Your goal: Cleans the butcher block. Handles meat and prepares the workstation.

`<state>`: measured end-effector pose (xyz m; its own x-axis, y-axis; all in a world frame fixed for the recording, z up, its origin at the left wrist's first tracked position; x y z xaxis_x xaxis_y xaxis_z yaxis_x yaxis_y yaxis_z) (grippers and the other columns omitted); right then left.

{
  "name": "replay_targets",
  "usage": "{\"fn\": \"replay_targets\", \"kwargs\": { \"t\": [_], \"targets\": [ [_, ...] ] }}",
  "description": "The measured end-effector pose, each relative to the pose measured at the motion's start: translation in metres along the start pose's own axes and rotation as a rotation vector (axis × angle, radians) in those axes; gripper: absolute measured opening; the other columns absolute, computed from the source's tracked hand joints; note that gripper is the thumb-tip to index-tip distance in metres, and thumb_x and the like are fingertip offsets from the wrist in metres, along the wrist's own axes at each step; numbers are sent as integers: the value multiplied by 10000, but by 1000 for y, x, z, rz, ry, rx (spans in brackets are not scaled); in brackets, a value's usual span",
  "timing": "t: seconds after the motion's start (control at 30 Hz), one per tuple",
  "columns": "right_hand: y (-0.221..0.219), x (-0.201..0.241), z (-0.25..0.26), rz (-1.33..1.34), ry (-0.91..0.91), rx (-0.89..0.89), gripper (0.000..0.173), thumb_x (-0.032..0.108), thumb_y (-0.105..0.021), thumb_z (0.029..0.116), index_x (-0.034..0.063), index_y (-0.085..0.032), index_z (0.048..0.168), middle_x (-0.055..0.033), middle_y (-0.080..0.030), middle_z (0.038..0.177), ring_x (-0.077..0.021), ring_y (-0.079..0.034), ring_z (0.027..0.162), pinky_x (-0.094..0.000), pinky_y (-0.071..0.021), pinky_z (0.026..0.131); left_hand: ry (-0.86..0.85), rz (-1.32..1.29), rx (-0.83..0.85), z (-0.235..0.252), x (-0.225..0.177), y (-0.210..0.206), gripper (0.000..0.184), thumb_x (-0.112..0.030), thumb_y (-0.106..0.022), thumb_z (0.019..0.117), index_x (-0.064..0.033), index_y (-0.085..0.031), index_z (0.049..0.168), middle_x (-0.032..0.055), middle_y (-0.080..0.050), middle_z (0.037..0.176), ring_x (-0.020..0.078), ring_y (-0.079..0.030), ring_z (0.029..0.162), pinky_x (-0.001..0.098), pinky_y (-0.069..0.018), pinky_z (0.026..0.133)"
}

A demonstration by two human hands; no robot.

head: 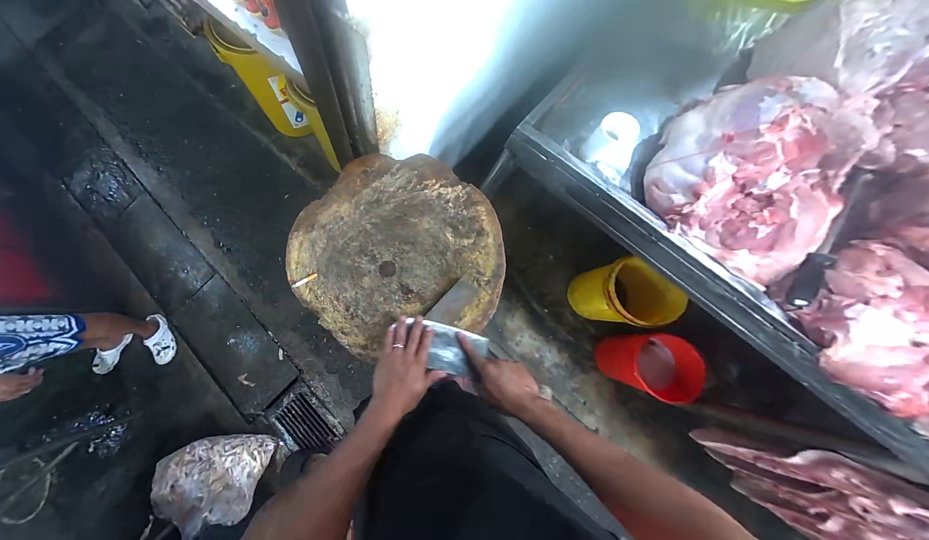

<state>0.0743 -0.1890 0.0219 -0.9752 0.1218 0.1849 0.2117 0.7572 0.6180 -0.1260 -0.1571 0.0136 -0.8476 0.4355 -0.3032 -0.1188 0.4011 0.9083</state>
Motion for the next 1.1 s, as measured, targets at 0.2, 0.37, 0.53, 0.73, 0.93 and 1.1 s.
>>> {"fn": "replay_targets", "kwargs": {
  "t": [0.2,0.37,0.53,0.73,0.93,1.1],
  "targets": [
    [13,47,10,-70,110,48,938,355,-628,937,463,-20,1642,-224,-722,1057,-481,-701,927,-695,-545,771,120,-13,-27,-33,38,6,896,-762,-378,963,-163,-316,1628,71,-221,1716,362,-156,1583,615,-134,1267],
    [5,122,23,-99,269,100,986,332,-639,919,446,19,1645,-210,-719,1058,-458,-698,963,-670,-547,801,253,78,67,-83,95,27,902,-762,-334,974,-164,-258,1646,63,-157,1732,359,-100,1593,604,-130,1270],
    [0,17,-1,-66,-25,-7,930,384,-621,926,444,-39,1649,-199,-739,1036,-445,-719,905,-670,-561,770,35,-93,-3,-11,12,4,861,-698,-490,963,-183,-312,1629,58,-213,1719,350,-131,1590,600,-129,1274],
    [12,23,0,-152,3,26,944,350,-612,929,441,-8,1649,-196,-737,1028,-440,-720,907,-655,-564,777,68,-124,-60,-17,13,-3,867,-729,-438,965,-173,-328,1622,63,-235,1712,348,-153,1586,592,-127,1278],
    [0,107,12,-163,227,85,994,295,-627,911,448,27,1643,-200,-719,1030,-448,-704,929,-662,-553,771,230,42,-22,-85,78,6,900,-766,-309,978,-162,-263,1644,52,-146,1735,350,-90,1596,608,-140,1267],
    [8,-4,-7,-115,-9,-13,956,318,-621,930,451,-1,1645,-210,-732,1011,-457,-713,892,-676,-556,756,41,-83,-23,-6,-10,-11,868,-733,-391,977,-190,-271,1644,52,-157,1733,351,-89,1595,621,-113,1268]
  ]
}}
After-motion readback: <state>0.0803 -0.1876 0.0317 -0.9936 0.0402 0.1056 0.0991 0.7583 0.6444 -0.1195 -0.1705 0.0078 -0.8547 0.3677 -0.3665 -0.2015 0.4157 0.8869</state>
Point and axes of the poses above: each hand's wrist, its own z-axis towards the middle knuckle, its own y-axis out of the back of the hand, x = y × z, the point moved 4 cm from there along z, towards the middle knuckle
